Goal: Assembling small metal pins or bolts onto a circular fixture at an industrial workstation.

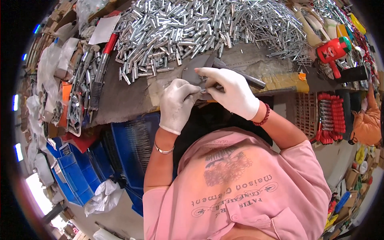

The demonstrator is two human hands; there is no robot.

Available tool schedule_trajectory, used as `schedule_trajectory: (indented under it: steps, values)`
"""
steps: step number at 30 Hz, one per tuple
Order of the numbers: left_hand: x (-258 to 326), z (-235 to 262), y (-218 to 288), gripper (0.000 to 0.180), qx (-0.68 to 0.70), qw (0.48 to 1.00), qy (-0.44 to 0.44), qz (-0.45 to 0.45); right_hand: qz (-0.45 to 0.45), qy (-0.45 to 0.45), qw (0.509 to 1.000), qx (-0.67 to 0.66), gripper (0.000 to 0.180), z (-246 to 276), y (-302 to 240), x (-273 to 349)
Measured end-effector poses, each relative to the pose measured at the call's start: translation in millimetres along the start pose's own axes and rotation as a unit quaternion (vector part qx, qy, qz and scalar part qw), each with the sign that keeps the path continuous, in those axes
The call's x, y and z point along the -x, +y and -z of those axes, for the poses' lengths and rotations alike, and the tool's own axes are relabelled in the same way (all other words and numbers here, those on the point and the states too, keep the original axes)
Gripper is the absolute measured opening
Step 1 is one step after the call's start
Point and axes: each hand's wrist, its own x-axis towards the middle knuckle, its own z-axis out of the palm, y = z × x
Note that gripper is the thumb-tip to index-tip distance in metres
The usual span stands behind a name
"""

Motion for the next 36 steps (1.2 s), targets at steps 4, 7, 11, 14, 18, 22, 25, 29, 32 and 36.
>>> schedule_trajectory:
  steps: [4,7,11,14,18,22,25,29,32,36]
  values:
    - [1.4,-0.1,-2.0,0.020,0.003,1.000,-0.005,-0.011,0.054,0.026,0.998,0.026,0.052,-9.9,-2.9,2.7]
    - [2.1,0.5,-2.0,0.020,0.006,1.000,-0.008,-0.005,0.081,0.043,0.995,0.038,0.050,-11.1,-7.6,0.2]
    - [2.0,-0.6,-4.2,0.018,0.006,1.000,-0.013,-0.004,0.106,0.048,0.992,0.055,0.050,-9.9,-10.6,-3.4]
    - [1.0,-0.6,-2.6,0.018,-0.002,1.000,-0.006,-0.016,0.104,0.035,0.993,0.051,0.049,-10.6,-8.8,-1.2]
    - [2.7,-2.2,-4.9,0.019,0.005,1.000,-0.014,0.002,0.108,0.059,0.992,0.041,0.048,-14.0,-7.2,-0.6]
    - [3.1,-2.3,-3.7,0.021,0.011,1.000,-0.002,0.013,0.110,0.059,0.991,0.057,0.050,-17.0,-6.3,-2.6]
    - [3.8,-2.8,-4.4,0.021,-0.002,1.000,-0.010,0.017,0.106,0.058,0.991,0.062,0.052,-16.1,-5.1,0.4]
    - [3.0,-2.5,-1.7,0.020,-0.007,1.000,-0.005,0.016,0.115,0.025,0.986,0.115,0.056,-1.5,-11.5,4.7]
    - [3.6,1.0,1.9,0.018,-0.007,0.999,-0.022,0.043,0.063,0.032,0.971,0.228,0.058,24.9,-16.2,10.1]
    - [4.0,-0.5,2.2,0.016,0.030,0.997,-0.027,0.072,-0.002,0.001,0.950,0.313,0.039,45.9,12.3,9.6]
